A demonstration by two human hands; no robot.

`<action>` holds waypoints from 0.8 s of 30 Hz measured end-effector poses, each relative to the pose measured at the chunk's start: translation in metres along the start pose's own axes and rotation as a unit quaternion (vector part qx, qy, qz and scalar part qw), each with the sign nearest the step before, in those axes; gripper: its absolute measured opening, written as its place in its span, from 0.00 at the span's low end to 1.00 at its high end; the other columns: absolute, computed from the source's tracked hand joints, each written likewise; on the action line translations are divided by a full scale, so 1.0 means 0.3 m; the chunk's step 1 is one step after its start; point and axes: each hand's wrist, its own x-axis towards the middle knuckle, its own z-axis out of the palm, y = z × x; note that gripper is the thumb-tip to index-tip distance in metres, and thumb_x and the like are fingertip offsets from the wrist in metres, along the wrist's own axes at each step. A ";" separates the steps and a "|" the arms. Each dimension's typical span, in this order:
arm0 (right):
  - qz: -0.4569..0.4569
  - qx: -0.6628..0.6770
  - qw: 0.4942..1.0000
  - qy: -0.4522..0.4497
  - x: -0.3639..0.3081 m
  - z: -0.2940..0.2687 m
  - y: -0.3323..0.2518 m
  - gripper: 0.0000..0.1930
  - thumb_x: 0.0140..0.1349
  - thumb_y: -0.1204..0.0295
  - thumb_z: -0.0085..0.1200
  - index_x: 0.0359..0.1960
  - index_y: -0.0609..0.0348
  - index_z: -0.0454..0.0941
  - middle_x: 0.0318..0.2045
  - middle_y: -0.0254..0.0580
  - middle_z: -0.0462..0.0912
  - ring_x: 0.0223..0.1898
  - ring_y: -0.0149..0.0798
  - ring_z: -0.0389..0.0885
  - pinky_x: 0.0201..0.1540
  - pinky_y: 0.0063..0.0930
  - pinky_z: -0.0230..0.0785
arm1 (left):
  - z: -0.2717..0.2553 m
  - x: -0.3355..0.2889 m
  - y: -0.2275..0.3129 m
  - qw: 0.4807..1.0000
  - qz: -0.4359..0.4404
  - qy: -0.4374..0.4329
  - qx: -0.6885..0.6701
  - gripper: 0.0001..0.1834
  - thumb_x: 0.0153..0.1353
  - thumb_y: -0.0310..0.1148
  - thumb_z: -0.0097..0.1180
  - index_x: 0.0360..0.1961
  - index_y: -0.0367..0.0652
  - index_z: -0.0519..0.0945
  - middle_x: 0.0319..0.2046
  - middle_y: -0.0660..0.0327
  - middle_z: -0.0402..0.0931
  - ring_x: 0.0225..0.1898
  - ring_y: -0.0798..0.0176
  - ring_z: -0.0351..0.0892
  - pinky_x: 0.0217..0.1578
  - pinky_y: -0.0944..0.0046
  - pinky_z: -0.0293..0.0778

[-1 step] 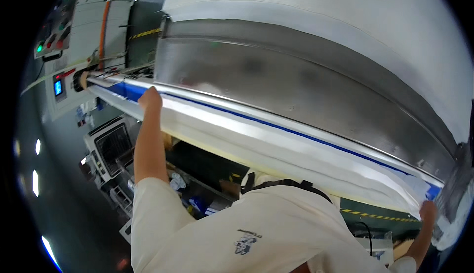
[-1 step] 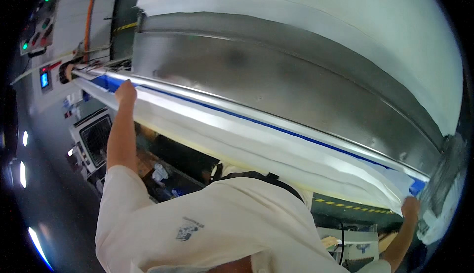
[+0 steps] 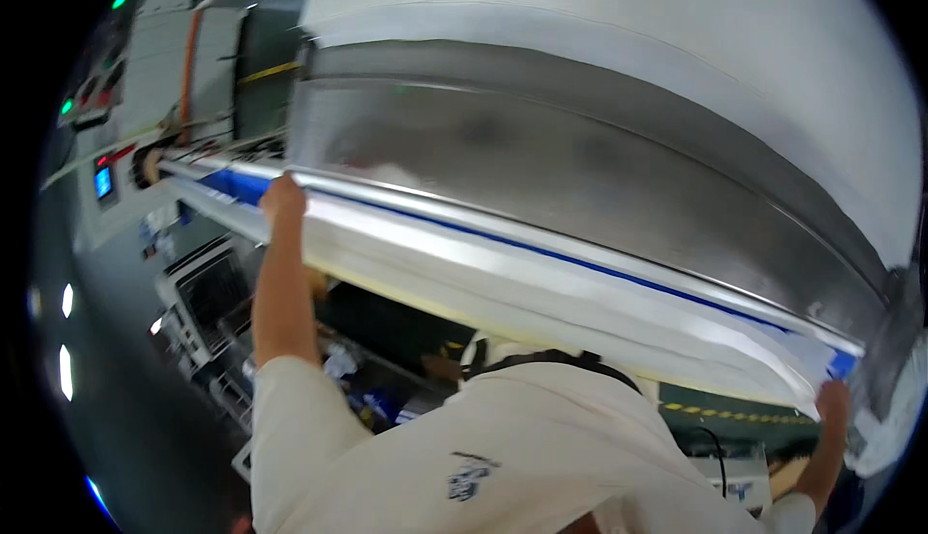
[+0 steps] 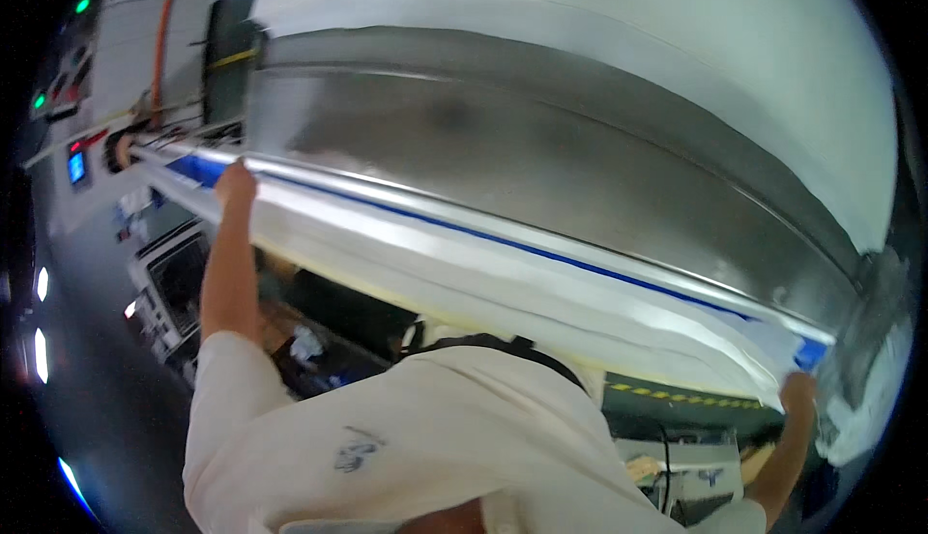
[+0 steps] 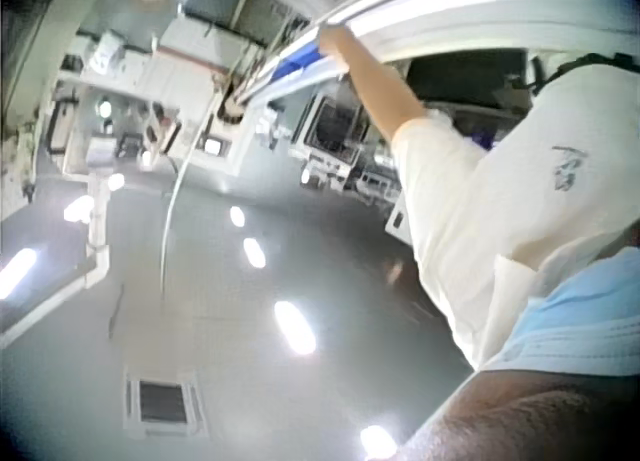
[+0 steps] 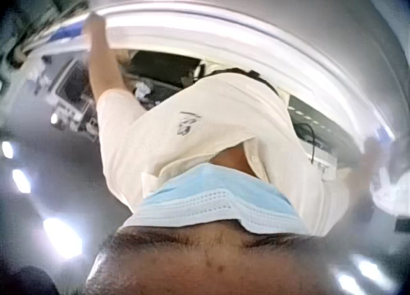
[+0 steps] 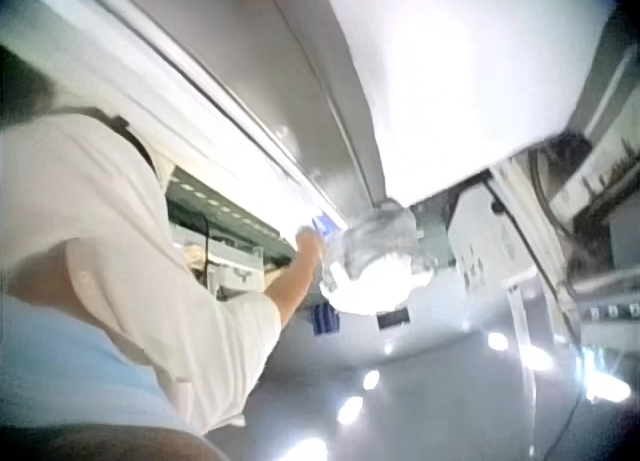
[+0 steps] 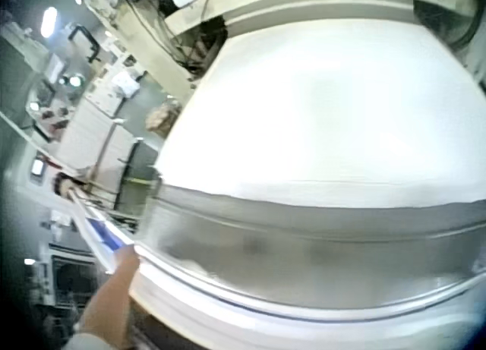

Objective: The person repeatedly lifts a large stack of white paper sheets from a metal tray, folds the leading edge, and places the stack back onto the tray. This action is performed continuously in a repetitive manner.

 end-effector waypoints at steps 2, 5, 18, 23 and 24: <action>-0.090 -0.088 0.984 -0.124 0.020 -0.079 -0.045 0.11 0.53 0.66 0.48 0.32 0.51 0.83 0.36 0.42 0.84 0.40 0.43 0.82 0.41 0.41 0.73 | 0.036 -0.019 0.076 0.994 0.084 0.006 -0.066 0.23 0.55 0.38 0.59 0.53 0.52 0.74 0.42 0.59 0.81 0.45 0.54 0.80 0.40 0.57 0.76; -0.107 0.059 0.985 -0.121 0.043 -0.363 -0.170 0.18 0.42 0.64 0.51 0.35 0.56 0.83 0.35 0.49 0.83 0.39 0.52 0.81 0.43 0.40 0.73 | 0.053 -0.088 0.194 0.973 0.134 0.079 -0.172 0.18 0.61 0.40 0.49 0.52 0.53 0.75 0.45 0.60 0.80 0.43 0.52 0.80 0.42 0.52 0.75; -0.051 0.281 0.947 -0.149 0.072 -0.565 -0.290 0.13 0.40 0.64 0.59 0.27 0.59 0.82 0.28 0.47 0.84 0.31 0.46 0.83 0.37 0.37 0.75 | -0.172 -0.280 0.355 0.951 0.134 0.098 -0.260 0.17 0.63 0.39 0.47 0.51 0.49 0.78 0.44 0.59 0.80 0.44 0.52 0.80 0.43 0.55 0.75; -0.032 0.211 0.976 -0.036 0.075 -0.541 -0.379 0.13 0.48 0.65 0.54 0.32 0.58 0.84 0.38 0.50 0.83 0.41 0.53 0.81 0.41 0.45 0.75 | -0.057 -0.247 0.331 0.929 0.130 0.169 -0.303 0.18 0.60 0.38 0.50 0.50 0.46 0.77 0.49 0.56 0.77 0.49 0.51 0.76 0.49 0.55 0.72; -0.050 0.209 0.976 -0.022 0.073 -0.534 -0.398 0.13 0.50 0.64 0.54 0.33 0.57 0.83 0.39 0.51 0.83 0.42 0.53 0.81 0.43 0.46 0.74 | -0.054 -0.230 0.352 0.920 0.148 0.178 -0.318 0.17 0.58 0.36 0.53 0.49 0.46 0.77 0.48 0.55 0.76 0.49 0.49 0.75 0.50 0.54 0.70</action>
